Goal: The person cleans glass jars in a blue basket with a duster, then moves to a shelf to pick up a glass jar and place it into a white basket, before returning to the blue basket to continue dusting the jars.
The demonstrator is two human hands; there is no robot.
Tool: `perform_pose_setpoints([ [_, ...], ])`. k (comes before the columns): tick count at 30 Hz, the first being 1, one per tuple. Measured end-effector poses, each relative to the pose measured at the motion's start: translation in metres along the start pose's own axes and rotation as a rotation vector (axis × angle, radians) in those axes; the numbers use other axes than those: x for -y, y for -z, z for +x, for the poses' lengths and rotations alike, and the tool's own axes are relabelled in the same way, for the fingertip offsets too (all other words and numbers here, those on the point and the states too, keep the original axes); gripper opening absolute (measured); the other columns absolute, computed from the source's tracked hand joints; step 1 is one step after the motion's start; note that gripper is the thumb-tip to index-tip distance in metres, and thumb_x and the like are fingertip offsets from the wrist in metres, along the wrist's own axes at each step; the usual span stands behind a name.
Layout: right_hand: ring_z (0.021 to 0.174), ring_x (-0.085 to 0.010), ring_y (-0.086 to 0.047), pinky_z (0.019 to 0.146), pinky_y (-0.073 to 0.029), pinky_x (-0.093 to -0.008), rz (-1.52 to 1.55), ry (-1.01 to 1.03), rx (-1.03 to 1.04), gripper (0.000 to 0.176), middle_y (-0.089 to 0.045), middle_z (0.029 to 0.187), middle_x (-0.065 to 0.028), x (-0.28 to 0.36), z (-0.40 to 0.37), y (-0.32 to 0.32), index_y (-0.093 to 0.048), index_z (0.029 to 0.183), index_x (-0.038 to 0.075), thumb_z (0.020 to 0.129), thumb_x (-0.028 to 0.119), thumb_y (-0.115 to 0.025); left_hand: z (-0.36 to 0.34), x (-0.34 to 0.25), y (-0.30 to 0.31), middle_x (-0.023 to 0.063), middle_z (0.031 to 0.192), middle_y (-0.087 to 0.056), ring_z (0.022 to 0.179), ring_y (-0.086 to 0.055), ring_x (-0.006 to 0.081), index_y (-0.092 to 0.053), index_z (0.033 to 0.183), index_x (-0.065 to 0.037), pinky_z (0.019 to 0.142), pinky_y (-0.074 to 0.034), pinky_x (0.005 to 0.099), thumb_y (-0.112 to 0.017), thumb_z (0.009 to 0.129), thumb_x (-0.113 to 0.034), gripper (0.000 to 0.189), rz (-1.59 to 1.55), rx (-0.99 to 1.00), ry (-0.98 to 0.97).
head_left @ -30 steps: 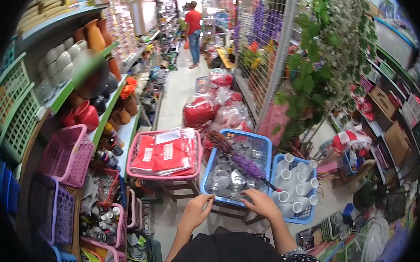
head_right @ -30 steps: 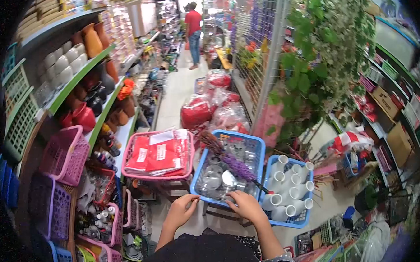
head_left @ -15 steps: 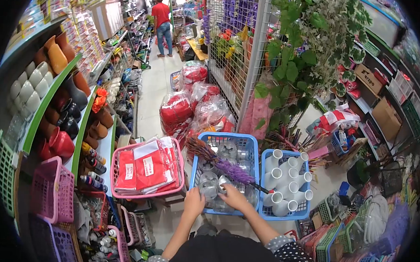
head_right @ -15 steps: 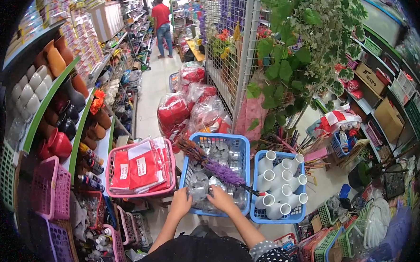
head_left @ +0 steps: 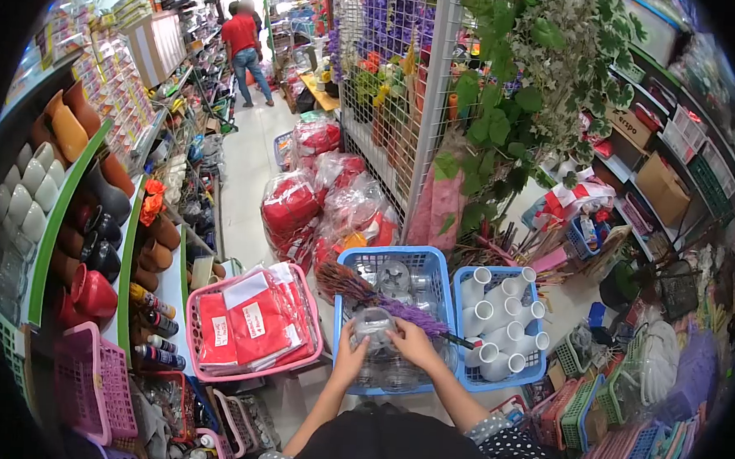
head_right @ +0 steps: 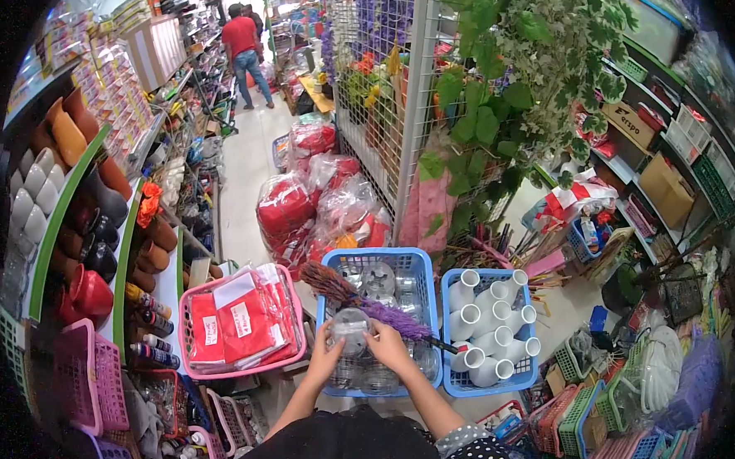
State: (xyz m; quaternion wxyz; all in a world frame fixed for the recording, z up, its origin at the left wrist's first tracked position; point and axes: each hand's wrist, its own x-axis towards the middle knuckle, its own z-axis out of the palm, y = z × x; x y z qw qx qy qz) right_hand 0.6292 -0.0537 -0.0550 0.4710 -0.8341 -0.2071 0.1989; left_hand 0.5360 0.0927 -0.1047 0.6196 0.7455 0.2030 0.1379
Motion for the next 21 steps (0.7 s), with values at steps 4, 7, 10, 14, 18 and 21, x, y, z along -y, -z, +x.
perform_pose_setpoints([
  [4,0.074,-0.0139,-0.060,0.066,-0.047,-0.0273,0.254,0.116,-0.021,0.040,-0.063,0.083,-0.0111,0.002,0.009,0.015,-0.054,0.120,0.001,0.087,0.021,-0.062,0.006,-0.044,0.011,0.0104,0.121,-0.050,0.101,-0.057,0.0204,-0.026,0.136,-0.018,0.085,-0.049,0.0335,-0.053,0.092,-0.011,0.051,-0.659,0.122,0.281],
  [7,0.087,-0.0200,-0.060,0.077,-0.046,-0.0286,0.387,0.135,0.055,0.041,-0.061,0.095,-0.0153,0.002,0.015,0.031,-0.056,0.118,0.001,0.088,0.028,-0.061,0.006,-0.053,0.017,0.0097,0.121,-0.051,0.105,-0.056,0.0221,-0.029,0.134,-0.013,0.088,-0.049,0.0356,-0.055,0.092,-0.013,0.050,-0.762,0.099,0.301],
  [10,0.109,-0.0318,-0.052,0.090,-0.040,-0.0484,-0.359,0.142,-0.364,0.051,-0.057,0.114,-0.0163,-0.031,0.026,0.026,-0.060,0.110,0.005,0.080,0.046,-0.064,0.008,-0.043,0.023,0.0098,0.118,-0.053,0.104,-0.057,0.0216,-0.038,0.128,-0.006,0.089,-0.048,0.0361,-0.055,0.092,-0.013,0.041,-0.818,0.086,0.285],
  [14,0.112,-0.0304,-0.051,0.089,-0.039,-0.0527,-0.926,-0.043,-0.174,0.055,-0.058,0.113,-0.0138,-0.075,0.019,0.030,-0.059,0.111,0.008,0.071,0.044,-0.071,0.008,-0.045,0.029,0.0090,0.111,-0.058,0.101,-0.058,0.0209,-0.048,0.116,-0.001,0.089,-0.049,0.0356,-0.056,0.091,-0.014,0.029,-0.869,0.169,0.285],
  [18,0.092,-0.0335,-0.061,0.080,-0.047,-0.0441,-0.567,-0.052,-0.161,0.059,-0.064,0.100,-0.0161,-0.077,0.004,0.055,-0.057,0.110,0.003,0.065,0.038,-0.074,0.010,-0.038,0.030,0.0085,0.108,-0.059,0.099,-0.059,0.0208,-0.049,0.115,-0.002,0.090,-0.049,0.0352,-0.056,0.092,-0.014,0.027,-0.900,0.140,0.297],
  [21,0.077,-0.0334,-0.064,0.068,-0.050,-0.0393,-0.206,-0.012,-0.272,0.053,-0.066,0.090,-0.0167,-0.086,-0.014,0.063,-0.055,0.112,-0.001,0.072,0.031,-0.072,0.015,-0.035,0.026,0.0071,0.105,-0.059,0.096,-0.059,0.0173,-0.048,0.114,-0.004,0.086,-0.050,0.0322,-0.061,0.089,-0.014,0.031,-0.930,0.107,0.322],
])
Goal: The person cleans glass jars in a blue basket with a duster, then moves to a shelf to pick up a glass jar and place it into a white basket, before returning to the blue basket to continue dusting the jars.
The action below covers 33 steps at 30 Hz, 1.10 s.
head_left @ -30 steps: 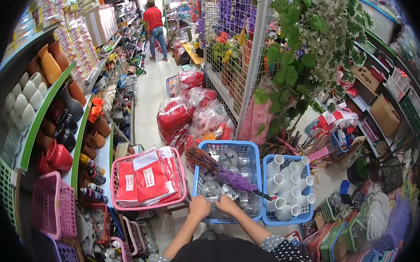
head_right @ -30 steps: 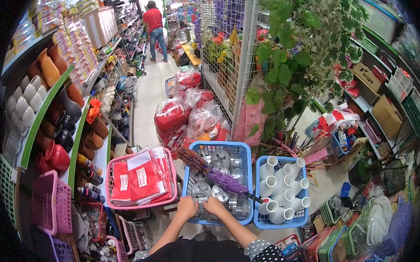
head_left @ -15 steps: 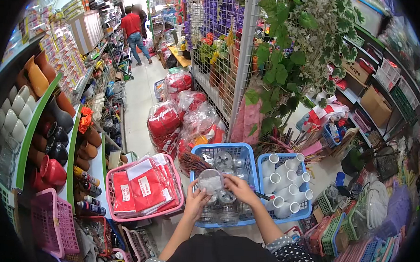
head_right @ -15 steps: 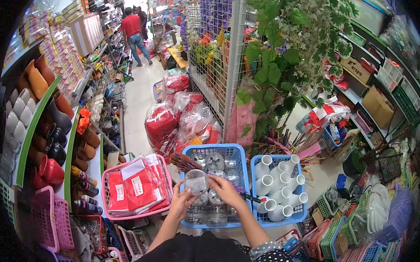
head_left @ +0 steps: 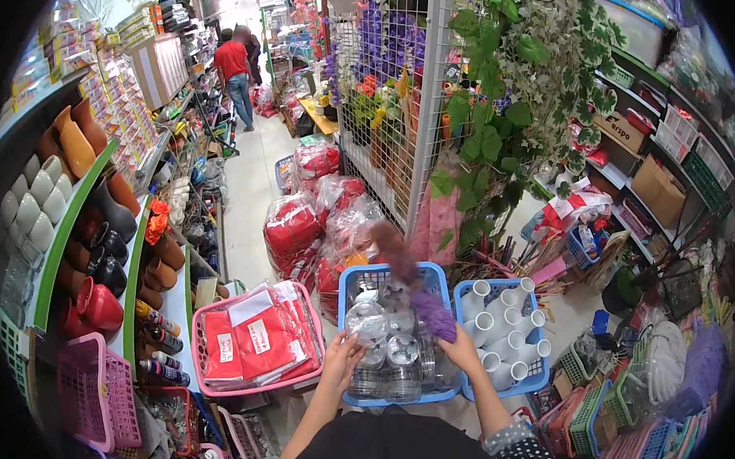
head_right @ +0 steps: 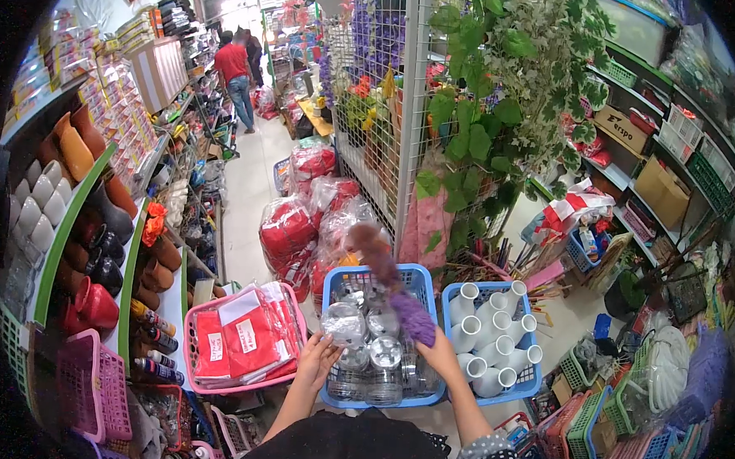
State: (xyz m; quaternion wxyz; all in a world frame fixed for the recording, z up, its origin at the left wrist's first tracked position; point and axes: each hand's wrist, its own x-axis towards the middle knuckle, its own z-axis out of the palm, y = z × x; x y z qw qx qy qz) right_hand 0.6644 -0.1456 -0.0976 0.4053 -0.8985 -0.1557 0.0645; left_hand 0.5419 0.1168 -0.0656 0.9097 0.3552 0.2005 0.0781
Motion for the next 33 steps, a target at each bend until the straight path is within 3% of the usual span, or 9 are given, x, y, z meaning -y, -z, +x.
perform_pose_setpoints([
  [4,0.083,-0.0262,-0.065,0.076,-0.049,-0.0368,0.324,-0.002,-0.230,0.050,-0.068,0.092,-0.0149,0.049,-0.047,0.041,-0.052,0.120,0.000,0.083,0.029,-0.067,0.009,0.005,-0.003,0.0073,0.106,-0.059,0.094,-0.060,0.0177,-0.048,0.116,-0.005,0.086,-0.050,0.0324,-0.061,0.088,-0.013,0.033,-0.019,-0.025,-0.003],
  [7,0.077,-0.0283,-0.066,0.071,-0.049,-0.0385,0.331,-0.100,0.083,0.048,-0.067,0.083,-0.0168,0.051,-0.073,0.061,-0.059,0.111,0.001,0.083,0.039,-0.065,0.018,0.013,0.000,0.0072,0.110,-0.058,0.099,-0.059,0.0201,-0.049,0.117,-0.006,0.090,-0.049,0.0369,-0.057,0.091,-0.014,0.029,-0.035,-0.042,-0.040],
  [9,0.068,-0.0320,-0.064,0.063,-0.048,-0.0408,-0.230,-0.036,0.118,0.050,-0.064,0.070,-0.0178,0.062,-0.081,0.069,-0.065,0.101,0.006,0.082,0.052,-0.060,0.024,0.018,0.001,0.0054,0.108,-0.058,0.099,-0.058,0.0198,-0.047,0.119,-0.009,0.091,-0.048,0.0391,-0.058,0.090,-0.013,0.031,-0.043,-0.070,-0.058],
  [12,0.063,-0.0362,-0.061,0.057,-0.047,-0.0428,-0.148,-0.149,-0.109,0.053,-0.061,0.063,-0.0177,0.060,-0.086,0.052,-0.067,0.097,0.012,0.079,0.061,-0.056,0.024,0.017,-0.011,0.0055,0.107,-0.058,0.099,-0.059,0.0204,-0.045,0.120,-0.009,0.091,-0.048,0.0396,-0.057,0.090,-0.013,0.033,0.009,-0.073,-0.008],
  [15,0.067,-0.0351,-0.063,0.060,-0.048,-0.0411,-0.258,-0.026,0.099,0.044,-0.062,0.067,-0.0177,0.071,-0.093,0.062,-0.068,0.096,0.012,0.079,0.053,-0.062,0.022,0.019,-0.012,0.0051,0.107,-0.058,0.099,-0.059,0.0199,-0.045,0.119,-0.008,0.091,-0.049,0.0388,-0.059,0.089,-0.013,0.034,-0.011,-0.039,-0.054],
  [18,0.062,-0.0356,-0.062,0.056,-0.047,-0.0422,-0.171,-0.145,-0.080,0.049,-0.062,0.064,-0.0159,0.070,-0.090,0.062,-0.068,0.096,0.015,0.079,0.059,-0.059,0.019,0.017,-0.019,0.0050,0.106,-0.059,0.098,-0.060,0.0198,-0.044,0.119,-0.007,0.089,-0.050,0.0384,-0.061,0.088,-0.013,0.036,-0.020,-0.009,-0.042],
  [24,0.063,-0.0361,-0.062,0.056,-0.047,-0.0431,-0.220,0.031,0.033,0.049,-0.062,0.064,-0.0168,0.071,-0.091,0.062,-0.068,0.097,0.015,0.078,0.059,-0.059,0.011,0.028,-0.025,0.0071,0.101,-0.060,0.091,-0.063,0.0188,-0.043,0.119,-0.006,0.081,-0.054,0.0329,-0.064,0.086,-0.014,0.040,-0.002,-0.021,-0.041],
  [27,0.063,-0.0363,-0.062,0.056,-0.047,-0.0435,-0.127,-0.174,-0.131,0.050,-0.062,0.064,-0.0173,0.063,-0.086,0.055,-0.067,0.098,0.015,0.077,0.060,-0.059,0.010,0.030,-0.028,0.0081,0.105,-0.060,0.094,-0.063,0.0206,-0.045,0.119,-0.007,0.081,-0.053,0.0348,-0.055,0.090,-0.012,0.031,0.093,-0.001,-0.002],
  [33,0.062,-0.0367,-0.061,0.057,-0.047,-0.0447,-0.169,-0.052,-0.025,0.051,-0.061,0.062,-0.0180,0.054,-0.100,0.073,-0.067,0.098,0.013,0.078,0.060,-0.058,0.002,0.029,-0.032,0.0044,0.098,-0.060,0.092,-0.062,0.0184,-0.049,0.111,-0.010,0.082,-0.053,0.0349,-0.057,0.088,-0.010,0.025,0.037,-0.048,-0.036],
])
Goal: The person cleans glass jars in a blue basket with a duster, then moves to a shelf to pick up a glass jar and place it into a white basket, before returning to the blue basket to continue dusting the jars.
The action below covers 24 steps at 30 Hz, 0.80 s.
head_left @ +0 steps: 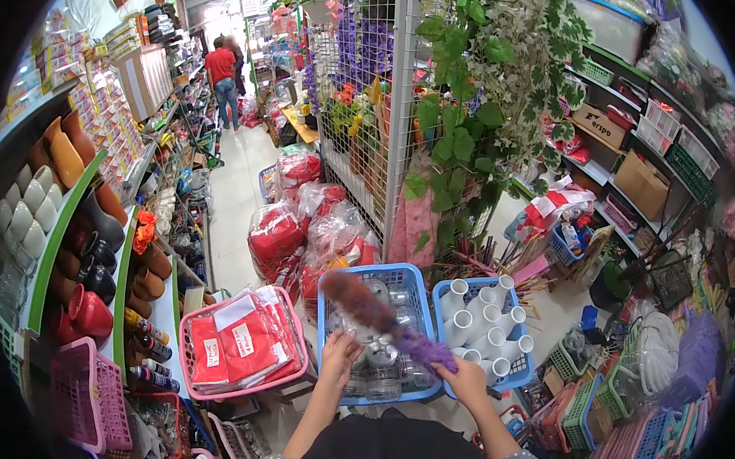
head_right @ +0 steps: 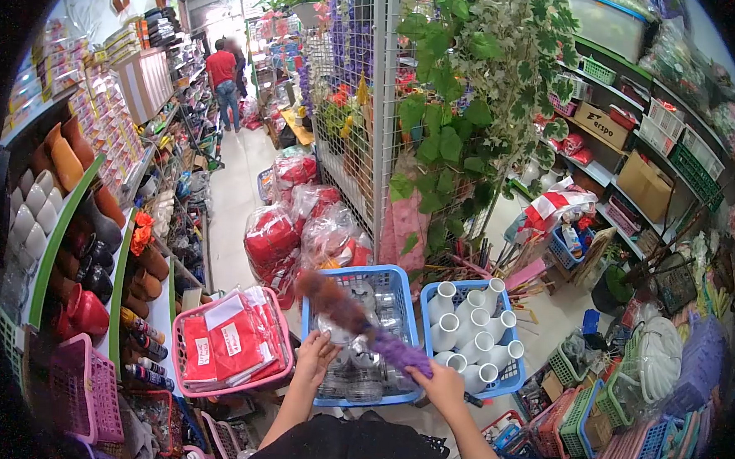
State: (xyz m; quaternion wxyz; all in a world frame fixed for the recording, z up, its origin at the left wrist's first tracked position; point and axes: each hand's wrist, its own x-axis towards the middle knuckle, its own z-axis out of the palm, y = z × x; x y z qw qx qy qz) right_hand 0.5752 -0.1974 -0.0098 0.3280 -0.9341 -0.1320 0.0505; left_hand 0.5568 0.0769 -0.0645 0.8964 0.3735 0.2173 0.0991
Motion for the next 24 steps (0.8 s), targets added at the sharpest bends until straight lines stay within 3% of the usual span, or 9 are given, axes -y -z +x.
perform_pose_setpoints([
  [1,0.063,-0.0365,-0.061,0.058,-0.047,-0.0447,0.017,-0.119,-0.060,0.052,-0.061,0.063,-0.0177,-0.001,-0.001,0.004,-0.068,0.097,0.013,0.078,0.060,-0.059,-0.002,-0.001,-0.003,0.0044,0.099,-0.060,0.092,-0.062,0.0193,-0.049,0.114,-0.010,0.083,-0.052,0.0353,-0.056,0.089,-0.010,0.027,0.023,0.017,0.036],
  [3,0.064,-0.0361,-0.062,0.058,-0.047,-0.0443,0.040,-0.104,-0.019,0.052,-0.062,0.065,-0.0179,-0.002,-0.011,0.014,-0.068,0.096,0.012,0.078,0.059,-0.060,-0.004,0.003,-0.003,0.0042,0.097,-0.059,0.091,-0.062,0.0201,-0.049,0.113,-0.009,0.084,-0.052,0.0363,-0.057,0.088,-0.011,0.026,0.024,0.012,0.013],
  [5,0.064,-0.0359,-0.062,0.057,-0.047,-0.0432,0.019,0.103,0.063,0.050,-0.061,0.064,-0.0173,-0.007,-0.020,0.019,-0.068,0.094,0.011,0.078,0.058,-0.061,-0.003,0.011,0.005,0.0048,0.097,-0.059,0.091,-0.061,0.0200,-0.049,0.104,-0.009,0.086,-0.051,0.0361,-0.064,0.086,-0.015,0.025,-0.032,0.023,-0.064],
  [10,0.062,-0.0354,-0.061,0.056,-0.046,-0.0421,0.079,-0.079,-0.062,0.050,-0.061,0.064,-0.0162,-0.029,-0.025,0.024,-0.067,0.088,0.009,0.077,0.057,-0.062,-0.014,0.008,-0.013,0.0072,0.105,-0.059,0.095,-0.061,0.0203,-0.046,0.116,-0.008,0.084,-0.052,0.0349,-0.063,0.086,-0.014,0.035,-0.045,-0.015,-0.040],
  [13,0.062,-0.0357,-0.061,0.056,-0.046,-0.0422,0.036,0.145,0.044,0.051,-0.062,0.064,-0.0164,-0.034,-0.035,0.033,-0.067,0.089,0.009,0.078,0.058,-0.061,-0.017,0.010,-0.014,0.0072,0.101,-0.060,0.093,-0.062,0.0207,-0.043,0.117,-0.008,0.081,-0.054,0.0341,-0.063,0.086,-0.012,0.037,-0.171,0.084,-0.047],
  [15,0.062,-0.0356,-0.061,0.056,-0.046,-0.0420,0.052,-0.122,-0.030,0.048,-0.062,0.064,-0.0157,-0.045,-0.031,0.027,-0.068,0.092,0.013,0.078,0.058,-0.060,-0.023,0.016,-0.020,0.0026,0.101,-0.060,0.092,-0.060,0.0165,-0.051,0.111,-0.010,0.080,-0.051,0.0311,-0.060,0.088,-0.018,0.025,0.049,-0.023,-0.072],
  [19,0.064,-0.0356,-0.061,0.058,-0.047,-0.0418,-0.008,0.148,0.106,0.049,-0.063,0.067,-0.0162,-0.041,-0.039,0.044,-0.068,0.095,0.012,0.078,0.058,-0.059,-0.035,0.023,-0.021,0.0015,0.099,-0.059,0.088,-0.060,0.0147,-0.051,0.110,-0.012,0.076,-0.051,0.0304,-0.061,0.088,-0.018,0.025,-0.041,0.045,-0.116],
  [22,0.070,-0.0343,-0.063,0.062,-0.047,-0.0413,0.055,-0.108,0.025,0.051,-0.064,0.073,-0.0190,-0.043,-0.028,0.045,-0.067,0.095,0.006,0.080,0.054,-0.060,-0.048,0.027,-0.030,0.0058,0.102,-0.061,0.086,-0.062,0.0170,-0.046,0.114,-0.008,0.075,-0.053,0.0300,-0.064,0.085,-0.010,0.034,-0.014,-0.053,-0.101],
  [24,0.062,-0.0307,-0.061,0.055,-0.045,-0.0384,0.152,-0.063,-0.103,0.047,-0.065,0.075,-0.0180,-0.060,-0.009,0.023,-0.066,0.092,0.006,0.081,0.051,-0.061,-0.058,0.032,-0.034,0.0079,0.100,-0.062,0.086,-0.063,0.0174,-0.044,0.116,-0.007,0.074,-0.053,0.0288,-0.065,0.083,-0.005,0.039,-0.035,-0.066,-0.104],
])
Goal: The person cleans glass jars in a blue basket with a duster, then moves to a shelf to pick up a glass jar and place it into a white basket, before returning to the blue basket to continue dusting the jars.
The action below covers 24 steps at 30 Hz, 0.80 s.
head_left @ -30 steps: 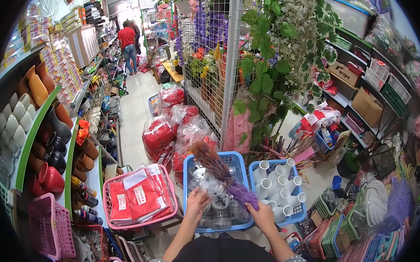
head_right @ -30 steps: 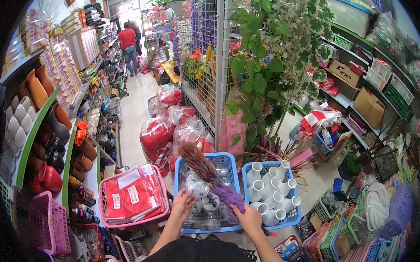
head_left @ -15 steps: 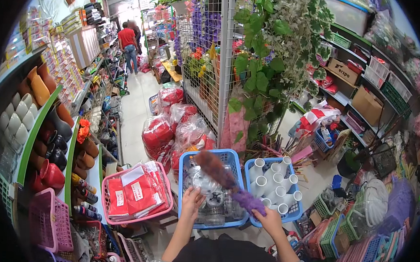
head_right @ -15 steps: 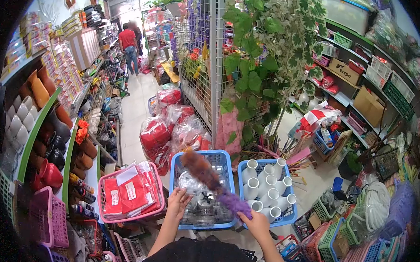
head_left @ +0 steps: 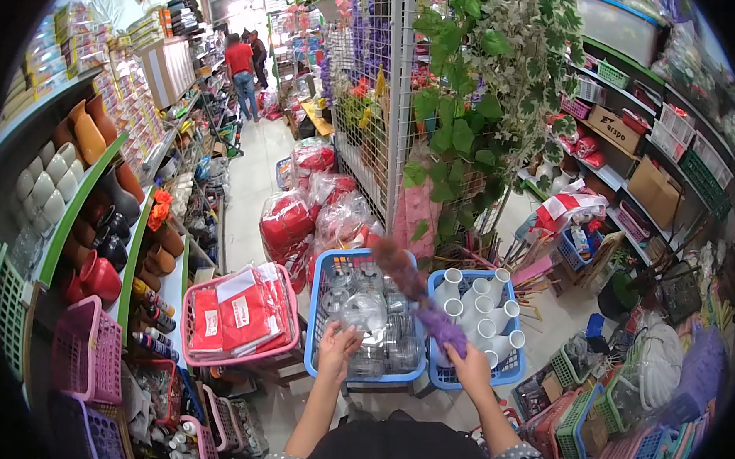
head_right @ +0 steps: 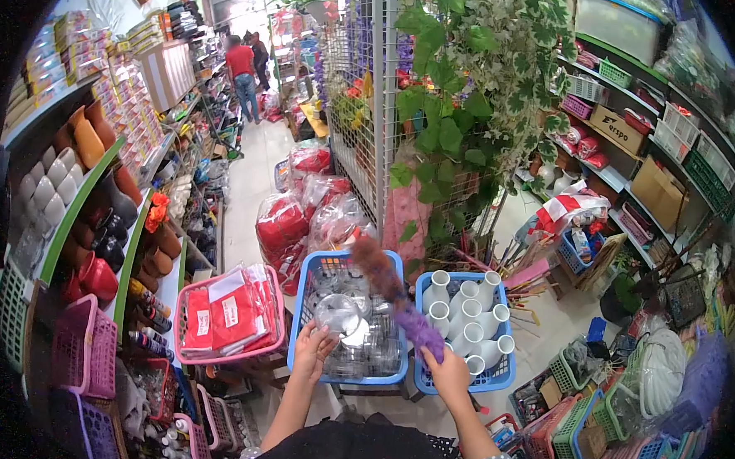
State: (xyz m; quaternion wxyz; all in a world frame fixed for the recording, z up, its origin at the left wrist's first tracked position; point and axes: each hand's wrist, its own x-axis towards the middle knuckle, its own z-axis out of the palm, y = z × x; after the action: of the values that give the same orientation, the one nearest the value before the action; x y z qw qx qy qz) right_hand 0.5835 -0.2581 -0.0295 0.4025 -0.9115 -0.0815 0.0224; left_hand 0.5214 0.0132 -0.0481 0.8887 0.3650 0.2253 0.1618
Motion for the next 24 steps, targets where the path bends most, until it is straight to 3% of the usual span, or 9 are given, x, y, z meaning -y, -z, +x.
perform_pose_setpoints([
  [2,0.054,-0.0270,-0.060,0.048,-0.043,-0.0355,0.108,0.052,-0.126,0.043,-0.067,0.076,-0.0170,-0.007,0.009,-0.010,-0.064,0.089,0.006,0.082,0.048,-0.063,-0.011,0.001,-0.004,0.0095,0.105,-0.063,0.092,-0.062,0.0168,-0.045,0.115,-0.005,0.077,-0.052,0.0275,-0.067,0.080,-0.003,0.041,0.242,0.071,-0.125],
  [4,0.040,-0.0123,-0.046,0.037,-0.032,-0.0264,0.915,-0.507,0.407,0.034,-0.064,0.071,-0.0089,0.011,0.021,-0.009,-0.056,0.084,0.007,0.085,0.040,-0.063,-0.028,-0.004,-0.018,0.0094,0.105,-0.063,0.094,-0.061,0.0157,-0.047,0.114,-0.004,0.080,-0.051,0.0269,-0.067,0.079,-0.002,0.040,0.471,0.111,-0.283],
  [7,0.043,-0.0028,-0.035,0.037,-0.021,-0.0190,1.138,-0.557,0.548,0.029,-0.058,0.068,-0.0006,0.055,0.025,0.000,-0.052,0.079,0.012,0.084,0.037,-0.067,-0.043,-0.011,-0.027,0.0107,0.109,-0.063,0.103,-0.061,0.0202,-0.054,0.111,-0.003,0.090,-0.048,0.0308,-0.069,0.074,-0.001,0.040,0.790,0.167,-0.443],
  [10,0.043,-0.0026,-0.036,0.037,-0.023,-0.0192,1.223,-0.606,0.667,0.027,-0.051,0.066,0.0031,0.060,0.037,-0.005,-0.055,0.080,0.011,0.082,0.033,-0.070,-0.058,-0.028,-0.042,0.0092,0.122,-0.059,0.123,-0.048,0.0326,-0.060,0.111,-0.008,0.099,-0.042,0.0407,-0.067,0.067,0.003,0.046,1.190,0.505,-0.757],
  [15,0.039,-0.0028,-0.033,0.036,-0.021,-0.0191,1.025,-0.449,0.614,0.023,-0.046,0.060,0.0055,0.073,0.035,-0.011,-0.054,0.082,0.009,0.079,0.022,-0.072,-0.059,-0.018,-0.038,0.0089,0.134,-0.049,0.133,-0.035,0.0312,-0.051,0.126,-0.009,0.104,-0.035,0.0417,-0.068,0.070,0.001,0.059,1.305,0.664,-0.914],
  [17,0.040,-0.0031,-0.033,0.038,-0.023,-0.0202,1.058,-0.398,0.601,0.021,-0.044,0.058,0.0064,0.071,0.035,-0.014,-0.054,0.079,0.009,0.079,0.020,-0.072,-0.072,-0.007,-0.050,0.0104,0.145,-0.035,0.138,-0.025,0.0280,-0.030,0.141,-0.009,0.109,-0.026,0.0440,-0.068,0.075,0.000,0.077,0.974,0.286,-0.697],
  [19,0.040,-0.0035,-0.033,0.038,-0.023,-0.0208,1.060,-0.361,0.561,0.021,-0.044,0.057,0.0063,0.074,0.031,-0.015,-0.055,0.079,0.009,0.079,0.020,-0.072,-0.068,0.007,-0.041,0.0107,0.149,-0.025,0.139,-0.021,0.0255,-0.014,0.145,-0.009,0.112,-0.018,0.0449,-0.061,0.085,-0.008,0.077,0.738,0.325,-0.513],
  [21,0.040,-0.0038,-0.034,0.038,-0.024,-0.0214,1.059,-0.321,0.521,0.020,-0.044,0.056,0.0062,0.077,0.029,-0.016,-0.055,0.079,0.009,0.080,0.020,-0.072,-0.056,0.014,-0.029,0.0129,0.146,-0.030,0.135,-0.030,0.0300,-0.019,0.144,-0.007,0.110,-0.027,0.0486,-0.056,0.089,-0.015,0.067,-0.305,0.539,0.293],
  [24,0.047,-0.0079,-0.045,0.043,-0.034,-0.0234,0.922,-0.254,0.477,0.022,-0.053,0.062,0.0024,0.072,0.026,-0.017,-0.058,0.085,0.005,0.085,0.024,-0.068,-0.056,0.019,-0.029,0.0133,0.140,-0.038,0.127,-0.041,0.0285,-0.024,0.141,-0.005,0.105,-0.036,0.0465,-0.048,0.094,-0.019,0.054,-0.210,0.533,0.240],
])
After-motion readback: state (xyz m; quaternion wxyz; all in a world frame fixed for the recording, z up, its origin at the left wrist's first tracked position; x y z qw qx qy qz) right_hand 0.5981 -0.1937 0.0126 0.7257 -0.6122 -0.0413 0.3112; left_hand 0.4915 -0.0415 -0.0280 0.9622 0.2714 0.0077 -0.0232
